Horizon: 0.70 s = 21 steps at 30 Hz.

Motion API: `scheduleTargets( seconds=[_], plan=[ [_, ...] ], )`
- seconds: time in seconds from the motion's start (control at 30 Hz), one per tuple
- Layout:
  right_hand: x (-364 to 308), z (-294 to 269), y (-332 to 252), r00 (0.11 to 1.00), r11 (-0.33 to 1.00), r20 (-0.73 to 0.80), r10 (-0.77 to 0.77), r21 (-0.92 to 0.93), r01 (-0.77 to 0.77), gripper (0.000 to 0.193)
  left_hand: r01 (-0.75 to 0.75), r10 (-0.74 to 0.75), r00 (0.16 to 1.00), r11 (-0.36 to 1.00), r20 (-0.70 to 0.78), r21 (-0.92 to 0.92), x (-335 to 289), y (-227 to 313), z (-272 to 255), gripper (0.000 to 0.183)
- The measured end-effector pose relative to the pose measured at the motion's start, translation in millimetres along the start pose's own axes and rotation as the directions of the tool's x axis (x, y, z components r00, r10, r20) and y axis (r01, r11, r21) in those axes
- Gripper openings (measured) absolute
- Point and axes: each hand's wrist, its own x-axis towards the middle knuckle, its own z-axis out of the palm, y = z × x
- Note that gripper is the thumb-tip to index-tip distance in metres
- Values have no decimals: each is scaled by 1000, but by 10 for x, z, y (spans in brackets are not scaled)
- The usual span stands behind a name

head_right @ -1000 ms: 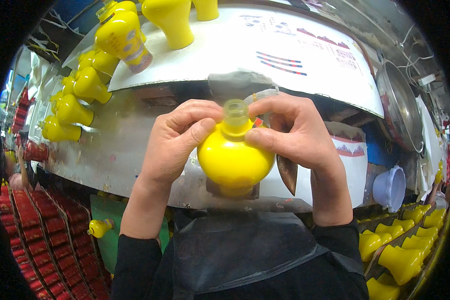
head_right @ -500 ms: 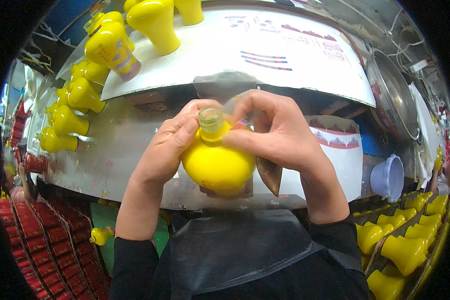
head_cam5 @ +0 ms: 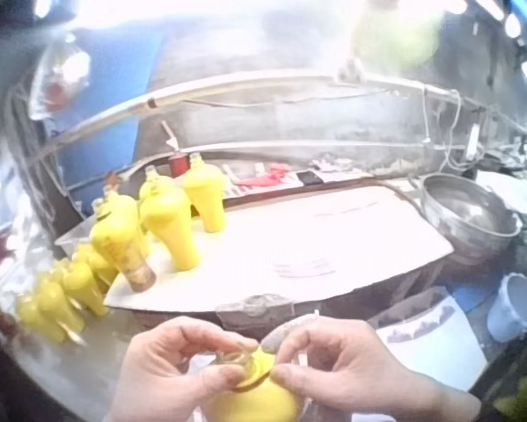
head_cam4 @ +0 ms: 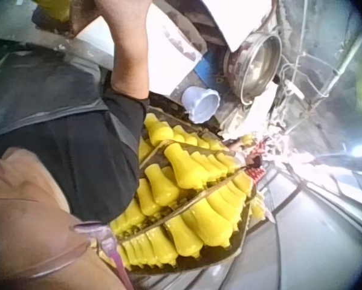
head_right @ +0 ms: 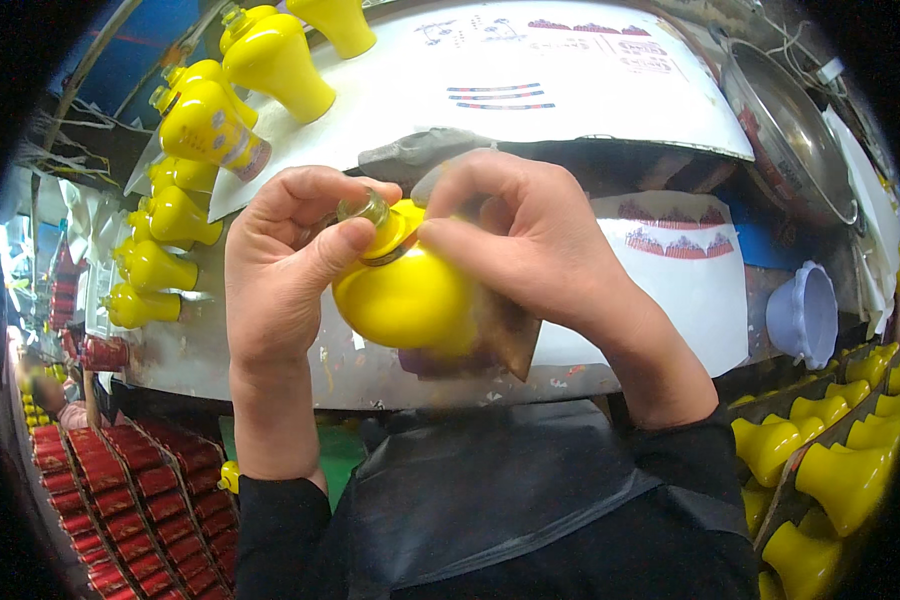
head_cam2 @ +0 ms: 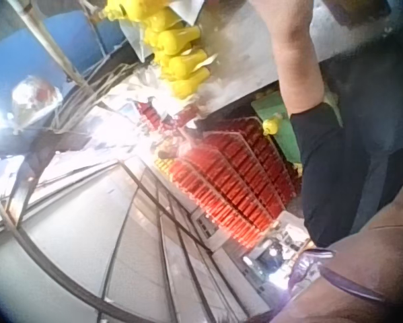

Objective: The person applies a printed label to a yellow plastic bottle, smoothing it around the curved surface. They then affix a small circular sticker to the bottle's neck and place the finished bottle on a green tray.

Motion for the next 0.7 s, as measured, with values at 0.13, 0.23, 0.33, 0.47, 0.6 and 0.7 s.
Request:
scheduleTargets(
  seconds=[0.13,0.23,0.33,0.47,0.6,0.7],
  plan=[
    [-53,90,5,979,982,-132,-156,-130,139,9,-51,51,999,997,-8,66,-20,-52,18,17],
    [-53,116,17,959,960,-169,-228,-204,192,9,-148,149,989,958,14,248,-44,-37,3,18],
    [-32,88,13,947,919,-124,-298,-306,249,9,-146,150,989,948,5,283,-103,-3,31,18],
    [9,64,-10,927,880,-95,-363,-361,308,8,-135,148,988,955,-32,264,-133,13,70,18],
    [20,88,1,926,870,-77,-370,-377,317,10,-197,196,980,888,46,415,-86,32,11,18],
    [-5,63,30,943,891,-87,-322,-365,271,17,-212,191,977,895,92,391,-104,42,-21,15]
  ],
)
